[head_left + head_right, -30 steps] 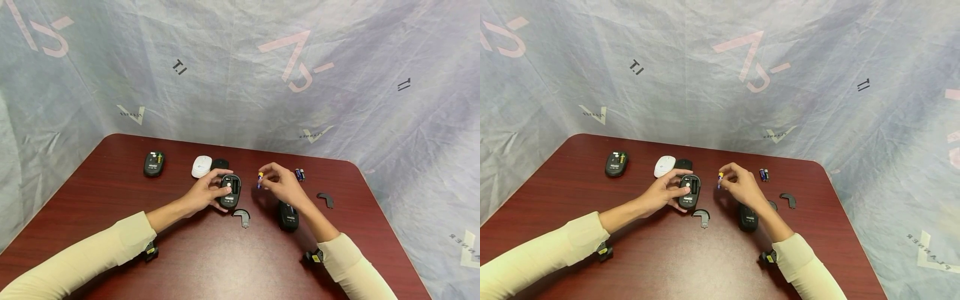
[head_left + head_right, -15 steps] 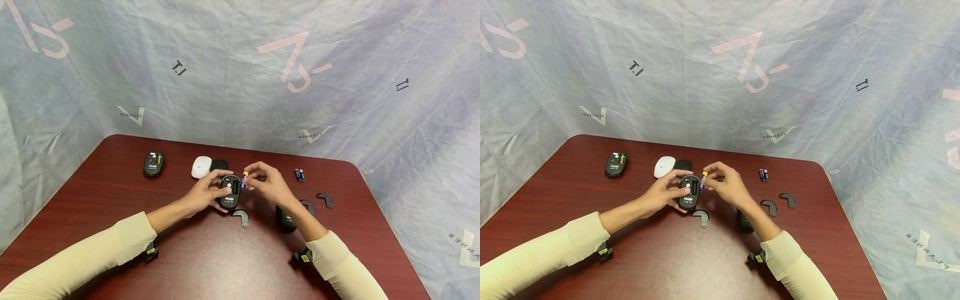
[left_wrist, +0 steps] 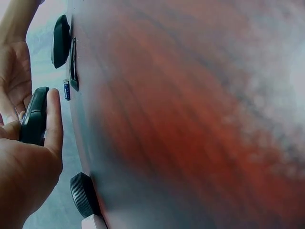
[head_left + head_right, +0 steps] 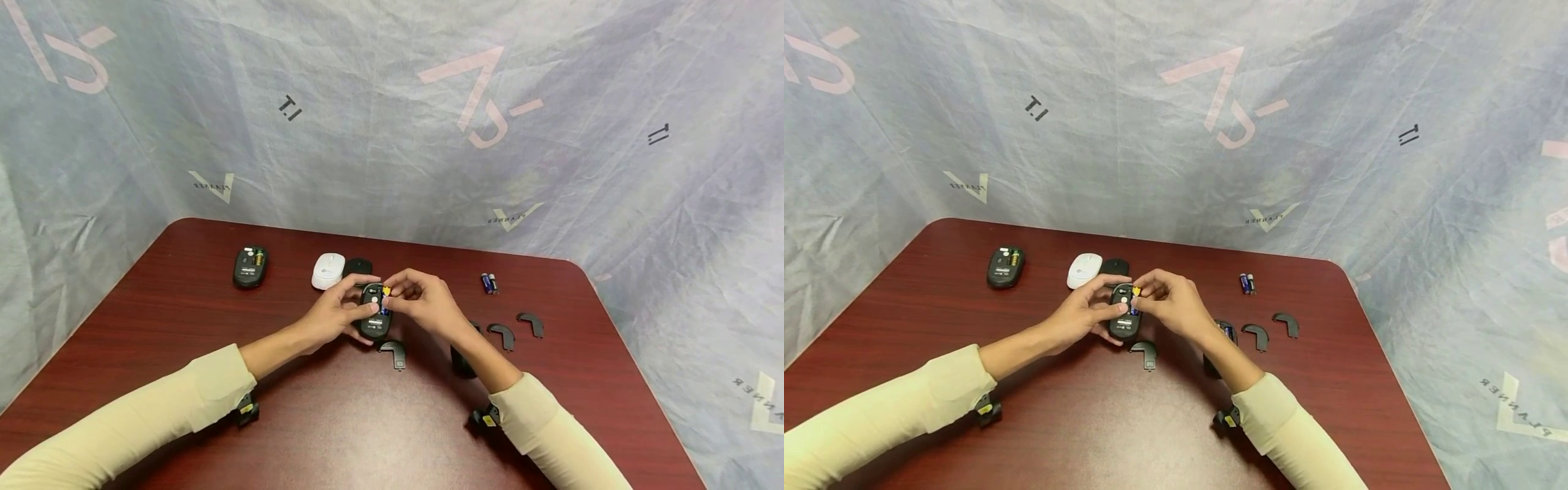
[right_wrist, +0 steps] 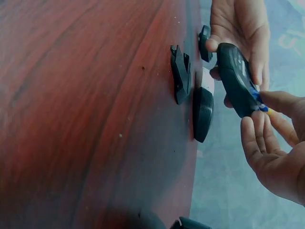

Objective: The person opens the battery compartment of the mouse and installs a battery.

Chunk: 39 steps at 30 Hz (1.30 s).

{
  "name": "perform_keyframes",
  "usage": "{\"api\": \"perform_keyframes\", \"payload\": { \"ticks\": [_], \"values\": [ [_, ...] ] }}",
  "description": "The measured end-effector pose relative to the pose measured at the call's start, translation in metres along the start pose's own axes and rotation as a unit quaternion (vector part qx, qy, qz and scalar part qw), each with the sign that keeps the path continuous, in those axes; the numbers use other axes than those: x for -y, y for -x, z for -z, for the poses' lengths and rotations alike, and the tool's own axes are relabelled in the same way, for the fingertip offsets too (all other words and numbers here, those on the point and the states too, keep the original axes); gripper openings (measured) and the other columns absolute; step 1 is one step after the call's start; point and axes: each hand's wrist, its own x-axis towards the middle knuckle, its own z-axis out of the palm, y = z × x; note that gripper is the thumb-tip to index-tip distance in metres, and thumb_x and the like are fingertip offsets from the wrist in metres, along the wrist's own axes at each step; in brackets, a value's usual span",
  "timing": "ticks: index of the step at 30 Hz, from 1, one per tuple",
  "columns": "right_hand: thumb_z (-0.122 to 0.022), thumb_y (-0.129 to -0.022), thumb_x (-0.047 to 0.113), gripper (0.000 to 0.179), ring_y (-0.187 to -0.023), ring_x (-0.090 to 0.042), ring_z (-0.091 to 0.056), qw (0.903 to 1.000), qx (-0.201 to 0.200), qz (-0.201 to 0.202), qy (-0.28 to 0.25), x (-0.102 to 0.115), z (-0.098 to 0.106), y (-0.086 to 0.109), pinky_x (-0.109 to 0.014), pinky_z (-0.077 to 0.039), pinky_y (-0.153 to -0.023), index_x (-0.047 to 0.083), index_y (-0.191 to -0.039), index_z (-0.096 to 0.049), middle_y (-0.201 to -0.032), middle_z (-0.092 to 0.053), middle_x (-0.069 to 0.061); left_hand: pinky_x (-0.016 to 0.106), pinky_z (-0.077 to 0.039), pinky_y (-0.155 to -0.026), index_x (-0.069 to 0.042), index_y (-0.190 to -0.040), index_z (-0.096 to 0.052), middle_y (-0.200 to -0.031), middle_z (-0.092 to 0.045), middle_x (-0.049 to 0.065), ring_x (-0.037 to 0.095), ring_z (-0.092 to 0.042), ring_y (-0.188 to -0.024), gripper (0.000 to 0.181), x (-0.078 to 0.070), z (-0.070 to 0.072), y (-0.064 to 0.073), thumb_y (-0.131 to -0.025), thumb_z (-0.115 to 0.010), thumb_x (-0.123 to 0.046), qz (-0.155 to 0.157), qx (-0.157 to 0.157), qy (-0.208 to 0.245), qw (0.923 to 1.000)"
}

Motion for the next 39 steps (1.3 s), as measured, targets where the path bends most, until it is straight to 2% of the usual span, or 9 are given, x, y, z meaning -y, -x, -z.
{"api": "perform_keyframes", "payload": {
  "ticks": [5,8,11,18,23,28,34,35,39],
  "values": [
    [-0.086,-0.101,0.019,0.02,-0.093,-0.023,-0.076,0.9999,-0.001,-0.009,-0.006,0.001,-0.002,0.002,-0.035,-0.067,-0.081,0.016,-0.121,-0.084,-0.108,-0.082,-0.007,0.061,-0.073,-0.076,-0.009,-0.166,-0.046,-0.148,-0.058,0.033,0.027,-0.079,-0.107,0.058,-0.001,0.0,0.0,-0.112,-0.065,0.001,0.0,-0.002,-0.002,1.0],
    [-0.083,-0.104,0.021,0.018,-0.096,-0.029,-0.077,0.9982,-0.006,-0.026,-0.054,0.001,-0.003,0.002,-0.048,-0.071,-0.088,0.012,-0.12,-0.083,-0.111,-0.082,-0.01,0.061,-0.073,-0.075,-0.008,-0.166,-0.046,-0.148,-0.057,0.034,0.026,-0.079,-0.106,0.058,0.0,0.001,0.001,-0.112,-0.065,0.001,-0.001,-0.003,-0.007,1.0],
    [-0.082,-0.106,0.019,0.021,-0.102,-0.028,-0.077,0.9912,-0.002,-0.061,-0.118,0.001,-0.004,0.001,-0.058,-0.07,-0.099,0.007,-0.122,-0.079,-0.117,-0.079,-0.011,0.061,-0.073,-0.075,-0.006,-0.166,-0.045,-0.148,-0.057,0.033,0.025,-0.079,-0.105,0.059,0.001,0.001,0.0,-0.111,-0.066,0.002,-0.004,-0.002,-0.009,0.9999],
    [-0.08,-0.105,0.012,0.037,-0.111,-0.018,-0.077,0.9669,0.041,-0.141,-0.209,0.001,-0.003,-0.001,-0.055,-0.066,-0.113,0.002,-0.139,-0.07,-0.13,-0.071,-0.013,0.062,-0.073,-0.071,-0.006,-0.162,-0.049,-0.145,-0.059,0.028,0.026,-0.079,-0.103,0.052,0.0,-0.001,0.001,-0.113,-0.066,-0.004,-0.001,-0.015,-0.018,0.9997],
    [-0.075,-0.108,0.005,0.035,-0.115,-0.016,-0.078,0.958,0.07,-0.152,-0.233,0.0,-0.003,-0.002,-0.051,-0.067,-0.112,-0.004,-0.141,-0.069,-0.14,-0.071,-0.017,0.063,-0.072,-0.068,-0.015,-0.153,-0.056,-0.142,-0.063,0.025,0.027,-0.079,-0.103,0.039,-0.001,-0.003,0.002,-0.116,-0.065,-0.012,0.0,-0.023,-0.022,0.9995],
    [-0.078,-0.106,0.004,0.025,-0.103,-0.014,-0.08,0.9661,0.057,-0.129,-0.216,-0.001,-0.004,-0.002,-0.046,-0.071,-0.102,-0.005,-0.13,-0.075,-0.124,-0.078,-0.009,0.065,-0.071,-0.067,-0.013,-0.152,-0.056,-0.14,-0.065,0.026,0.031,-0.081,-0.099,0.037,-0.002,-0.004,0.002,-0.116,-0.065,-0.014,-0.002,-0.023,-0.014,0.9996],
    [-0.079,-0.105,0.004,0.02,-0.095,-0.016,-0.078,0.9797,0.047,-0.09,-0.173,0.002,-0.007,-0.001,-0.055,-0.072,-0.098,-0.004,-0.123,-0.079,-0.114,-0.08,-0.012,0.064,-0.071,-0.065,-0.007,-0.151,-0.055,-0.129,-0.069,0.023,0.029,-0.082,-0.096,0.038,-0.003,-0.005,0.002,-0.115,-0.067,-0.014,-0.004,-0.032,-0.024,0.9992],
    [-0.079,-0.106,0.005,0.019,-0.094,-0.016,-0.077,0.9821,0.046,-0.084,-0.162,0.003,-0.007,0.0,-0.057,-0.072,-0.097,-0.003,-0.122,-0.079,-0.114,-0.08,-0.013,0.063,-0.071,-0.064,-0.006,-0.15,-0.056,-0.125,-0.069,0.022,0.028,-0.081,-0.095,0.038,-0.003,-0.005,0.002,-0.115,-0.067,-0.013,-0.004,-0.034,-0.029,0.999],
    [-0.077,-0.107,0.01,0.018,-0.091,-0.018,-0.077,0.9901,0.05,-0.064,-0.114,0.007,-0.012,0.0,-0.061,-0.071,-0.093,0.0,-0.122,-0.081,-0.115,-0.081,-0.017,0.038,-0.073,-0.07,-0.003,-0.145,-0.06,-0.111,-0.074,0.015,0.016,-0.077,-0.091,0.034,-0.002,-0.005,0.001,-0.113,-0.07,-0.011,-0.022,-0.068,-0.08,0.9942]
  ]
}}
